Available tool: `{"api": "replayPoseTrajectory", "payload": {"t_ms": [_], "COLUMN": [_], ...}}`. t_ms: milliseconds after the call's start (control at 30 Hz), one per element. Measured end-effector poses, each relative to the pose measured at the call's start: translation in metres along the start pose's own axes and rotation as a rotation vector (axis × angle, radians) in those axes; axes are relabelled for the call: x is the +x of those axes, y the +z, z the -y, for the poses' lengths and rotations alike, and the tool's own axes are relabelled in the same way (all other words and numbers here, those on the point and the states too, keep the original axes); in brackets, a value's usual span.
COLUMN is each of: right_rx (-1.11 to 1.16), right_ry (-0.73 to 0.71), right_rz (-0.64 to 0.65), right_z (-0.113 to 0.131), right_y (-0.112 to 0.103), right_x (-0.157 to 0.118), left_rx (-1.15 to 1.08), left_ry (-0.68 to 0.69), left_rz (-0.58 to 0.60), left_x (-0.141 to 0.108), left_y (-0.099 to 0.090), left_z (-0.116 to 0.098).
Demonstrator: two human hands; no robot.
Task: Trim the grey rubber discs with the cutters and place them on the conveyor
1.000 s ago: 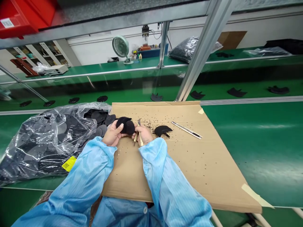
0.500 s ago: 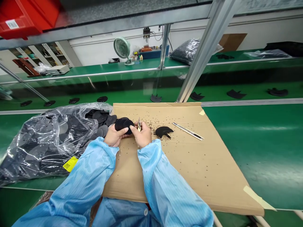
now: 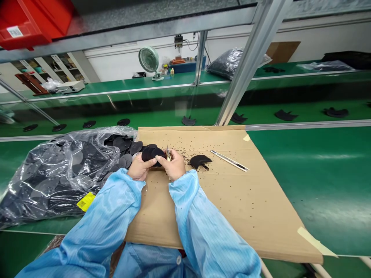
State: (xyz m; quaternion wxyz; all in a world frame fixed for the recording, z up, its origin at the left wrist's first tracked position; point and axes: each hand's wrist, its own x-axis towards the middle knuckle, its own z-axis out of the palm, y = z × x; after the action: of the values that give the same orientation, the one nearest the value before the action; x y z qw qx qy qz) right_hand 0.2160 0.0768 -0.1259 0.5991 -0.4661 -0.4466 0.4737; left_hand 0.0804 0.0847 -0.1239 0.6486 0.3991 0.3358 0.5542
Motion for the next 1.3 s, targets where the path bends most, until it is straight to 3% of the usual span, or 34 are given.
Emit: {"api": "replayPoseTrajectory", "payload": {"t_ms": [233,467,567,700,833,1000,1300], "right_rx": [0.148,0.087,0.033,-0.039,-0.198,-0.338,-0.424], "right_ry": [0.115,0.068,0.007,-0.120,-0.255,-0.436,-0.601], "right_rz": [-0.058,-0.086,-0.065,0.051,0.091,0.087,0.141], "right_z": [0.004,0.003,-0.001,-0.003,0.000,0.002,0.006], "right_y": [0.000,0.000,0.001,0.001,0.001,0.002,0.001], "right_x": [0.002,0.002,0.001,-0.002,-0.007,-0.011,-0.013], "left_rx": [0.025,-0.025,-0.100,-0.227,-0.315,-0.352,-0.278], "left_ry": [0.026,0.025,-0.069,-0.303,-0.454,-0.492,-0.462], "left_rz": [0.021,0.033,0.004,-0.041,-0.010,0.045,0.066], "left_x": [0.001,0.001,0.001,0.005,0.006,0.001,0.001], "left_y": [0.000,0.002,0.001,-0.005,-0.009,-0.006,-0.009], "left_z": [0.007,0.009,0.007,0.001,-0.005,-0.008,-0.008]}}
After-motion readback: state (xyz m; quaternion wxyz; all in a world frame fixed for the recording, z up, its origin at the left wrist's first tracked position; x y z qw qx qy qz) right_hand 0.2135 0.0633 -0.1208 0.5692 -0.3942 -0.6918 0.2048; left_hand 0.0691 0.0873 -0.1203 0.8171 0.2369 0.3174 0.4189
